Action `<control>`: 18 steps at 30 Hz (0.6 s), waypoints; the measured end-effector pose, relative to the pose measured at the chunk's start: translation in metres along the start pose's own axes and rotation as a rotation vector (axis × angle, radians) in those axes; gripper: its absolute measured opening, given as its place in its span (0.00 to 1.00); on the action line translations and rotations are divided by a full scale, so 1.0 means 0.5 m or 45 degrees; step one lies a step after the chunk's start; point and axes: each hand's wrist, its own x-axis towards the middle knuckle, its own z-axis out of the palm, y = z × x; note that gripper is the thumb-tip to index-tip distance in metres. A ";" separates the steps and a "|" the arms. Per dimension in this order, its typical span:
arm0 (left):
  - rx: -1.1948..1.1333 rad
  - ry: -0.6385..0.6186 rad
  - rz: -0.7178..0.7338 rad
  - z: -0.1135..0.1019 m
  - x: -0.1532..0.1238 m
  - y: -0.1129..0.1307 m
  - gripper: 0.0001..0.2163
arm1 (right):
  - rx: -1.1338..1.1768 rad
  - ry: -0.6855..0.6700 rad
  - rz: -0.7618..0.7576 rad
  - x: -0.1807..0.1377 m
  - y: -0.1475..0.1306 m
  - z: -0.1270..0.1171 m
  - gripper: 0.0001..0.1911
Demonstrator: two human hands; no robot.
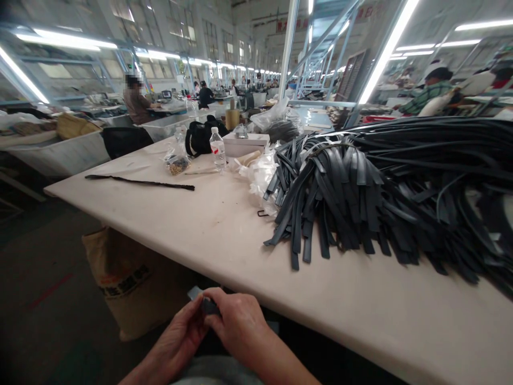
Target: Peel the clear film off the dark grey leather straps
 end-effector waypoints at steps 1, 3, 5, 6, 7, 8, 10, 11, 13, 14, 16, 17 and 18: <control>-0.023 0.048 0.009 0.000 0.005 0.007 0.07 | 0.044 -0.023 -0.031 -0.007 0.003 -0.009 0.23; -0.079 0.126 0.024 -0.002 0.012 0.024 0.08 | 0.092 -0.033 -0.092 -0.036 0.011 -0.039 0.23; -0.123 0.157 0.027 -0.004 0.016 0.037 0.08 | 0.105 -0.023 -0.173 -0.069 0.019 -0.070 0.22; -0.131 0.161 0.019 -0.004 0.015 0.040 0.07 | 0.118 -0.022 -0.247 -0.083 0.022 -0.081 0.22; -0.132 0.168 0.007 -0.004 0.014 0.041 0.07 | 0.137 -0.013 -0.343 -0.094 0.024 -0.088 0.21; -0.131 0.168 -0.007 -0.004 0.013 0.040 0.07 | 0.148 0.012 -0.449 -0.100 0.025 -0.091 0.19; -0.123 0.160 -0.037 -0.003 0.009 0.035 0.07 | 0.115 0.113 -0.610 -0.099 0.024 -0.087 0.16; -0.118 0.146 -0.054 -0.002 0.007 0.031 0.07 | 0.077 0.168 -0.658 -0.092 0.024 -0.080 0.16; -0.109 0.108 -0.094 -0.003 0.002 0.025 0.06 | 0.009 0.235 -0.686 -0.068 0.023 -0.060 0.15; -0.101 0.090 -0.117 -0.003 -0.001 0.023 0.06 | -0.019 0.248 -0.691 -0.052 0.024 -0.048 0.14; -0.069 0.050 -0.164 -0.003 -0.008 0.018 0.06 | -0.079 0.293 -0.712 -0.019 0.030 -0.018 0.12; -0.048 0.031 -0.182 -0.003 -0.011 0.017 0.06 | -0.115 0.329 -0.721 -0.002 0.034 -0.002 0.11; -0.037 0.005 -0.194 -0.001 -0.015 0.015 0.05 | -0.147 0.356 -0.733 0.013 0.039 0.014 0.10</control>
